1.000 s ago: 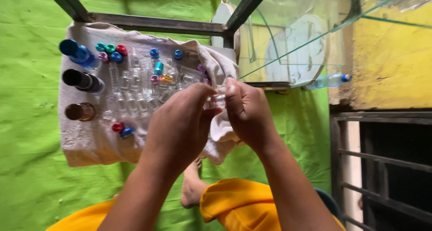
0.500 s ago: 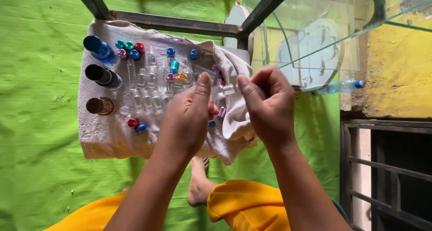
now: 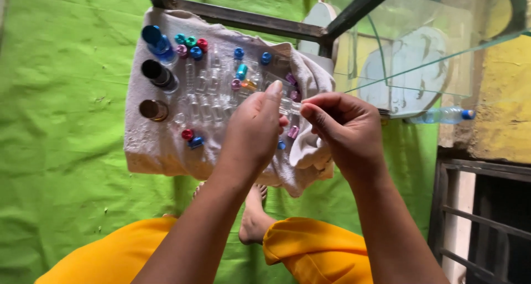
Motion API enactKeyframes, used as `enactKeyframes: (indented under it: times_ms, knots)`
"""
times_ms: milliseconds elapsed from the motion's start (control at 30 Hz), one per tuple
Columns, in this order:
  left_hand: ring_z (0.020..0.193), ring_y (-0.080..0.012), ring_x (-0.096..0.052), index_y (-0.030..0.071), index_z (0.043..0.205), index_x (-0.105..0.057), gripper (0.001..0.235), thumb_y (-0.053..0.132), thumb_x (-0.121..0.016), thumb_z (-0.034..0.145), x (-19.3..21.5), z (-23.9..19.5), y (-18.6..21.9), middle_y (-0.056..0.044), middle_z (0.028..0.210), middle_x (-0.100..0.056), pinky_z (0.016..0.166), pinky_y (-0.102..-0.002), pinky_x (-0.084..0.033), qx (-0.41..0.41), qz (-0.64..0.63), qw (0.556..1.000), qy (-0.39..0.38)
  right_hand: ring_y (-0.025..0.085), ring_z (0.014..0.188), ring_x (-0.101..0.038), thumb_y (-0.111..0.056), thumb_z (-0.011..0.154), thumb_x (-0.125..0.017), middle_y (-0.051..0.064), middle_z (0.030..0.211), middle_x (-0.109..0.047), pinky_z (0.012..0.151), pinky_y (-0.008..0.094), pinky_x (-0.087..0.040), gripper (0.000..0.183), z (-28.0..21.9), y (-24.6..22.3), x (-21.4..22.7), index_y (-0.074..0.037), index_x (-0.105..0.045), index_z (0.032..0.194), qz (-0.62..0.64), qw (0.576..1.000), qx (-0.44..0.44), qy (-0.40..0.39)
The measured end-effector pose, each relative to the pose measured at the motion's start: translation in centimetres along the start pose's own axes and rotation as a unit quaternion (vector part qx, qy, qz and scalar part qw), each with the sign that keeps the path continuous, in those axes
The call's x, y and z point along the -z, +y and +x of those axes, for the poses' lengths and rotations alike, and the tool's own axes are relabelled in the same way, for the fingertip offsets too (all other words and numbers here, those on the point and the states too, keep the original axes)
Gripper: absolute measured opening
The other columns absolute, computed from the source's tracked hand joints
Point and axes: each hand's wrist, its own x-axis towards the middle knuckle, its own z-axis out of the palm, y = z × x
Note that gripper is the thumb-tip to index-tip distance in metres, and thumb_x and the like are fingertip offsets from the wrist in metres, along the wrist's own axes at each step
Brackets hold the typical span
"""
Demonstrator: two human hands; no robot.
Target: Assembling small perfume bottles by manually attaching sprayer caps to glass vials.
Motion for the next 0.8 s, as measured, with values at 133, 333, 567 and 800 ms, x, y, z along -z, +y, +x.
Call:
enactKeyframes:
  times_ms: [133,333,567,800]
  knots:
    - [0.074,-0.0183,-0.074,0.01,0.092,-0.068,0.047,0.052,-0.049,0.097,-0.4,0.4,-0.2,-0.006,0.072,-0.07,0.072,-0.032,-0.063,0.017,-0.088,0.996,-0.002,0.011,0.07,-0.068,-0.008,0.086,-0.085,0.013,0.073,-0.071,0.066,0.023,-0.057,0.018,0.2,-0.4,-0.3,-0.002,-0.078,0.101,0.014,1.0,-0.019,-0.021]
    - [0.08,-0.023,-0.075,0.006,0.117,-0.046,0.041,0.024,-0.062,0.084,-0.9,0.7,0.0,-0.014,0.089,-0.067,0.082,-0.045,-0.064,0.052,-0.293,0.954,-0.03,0.006,0.084,-0.064,-0.001,0.087,-0.08,0.01,0.085,-0.074,0.081,0.028,-0.059,0.019,-0.4,-2.3,-1.0,0.0,-0.076,0.106,0.035,0.997,-0.059,-0.029]
    - [0.069,-0.0221,-0.066,0.003,0.112,-0.061,0.042,0.007,-0.058,0.07,-0.9,-0.1,-0.5,-0.014,0.083,-0.063,0.07,-0.039,-0.064,-0.022,-0.221,0.973,-0.064,0.013,0.064,-0.066,-0.01,0.092,-0.081,0.014,0.074,-0.068,0.056,0.021,-0.05,0.023,0.1,0.9,0.5,0.0,-0.065,0.105,0.059,0.998,-0.012,-0.03]
    - [0.072,-0.0102,-0.069,0.008,0.099,-0.079,0.021,0.016,-0.068,0.084,-0.1,-1.2,0.6,-0.004,0.071,-0.074,0.072,-0.025,-0.056,-0.038,-0.108,0.993,-0.031,0.009,0.055,-0.056,-0.018,0.105,-0.066,0.01,0.07,-0.063,0.05,0.019,-0.043,0.017,0.1,1.7,0.3,-0.004,-0.058,0.105,0.136,0.99,-0.013,-0.046]
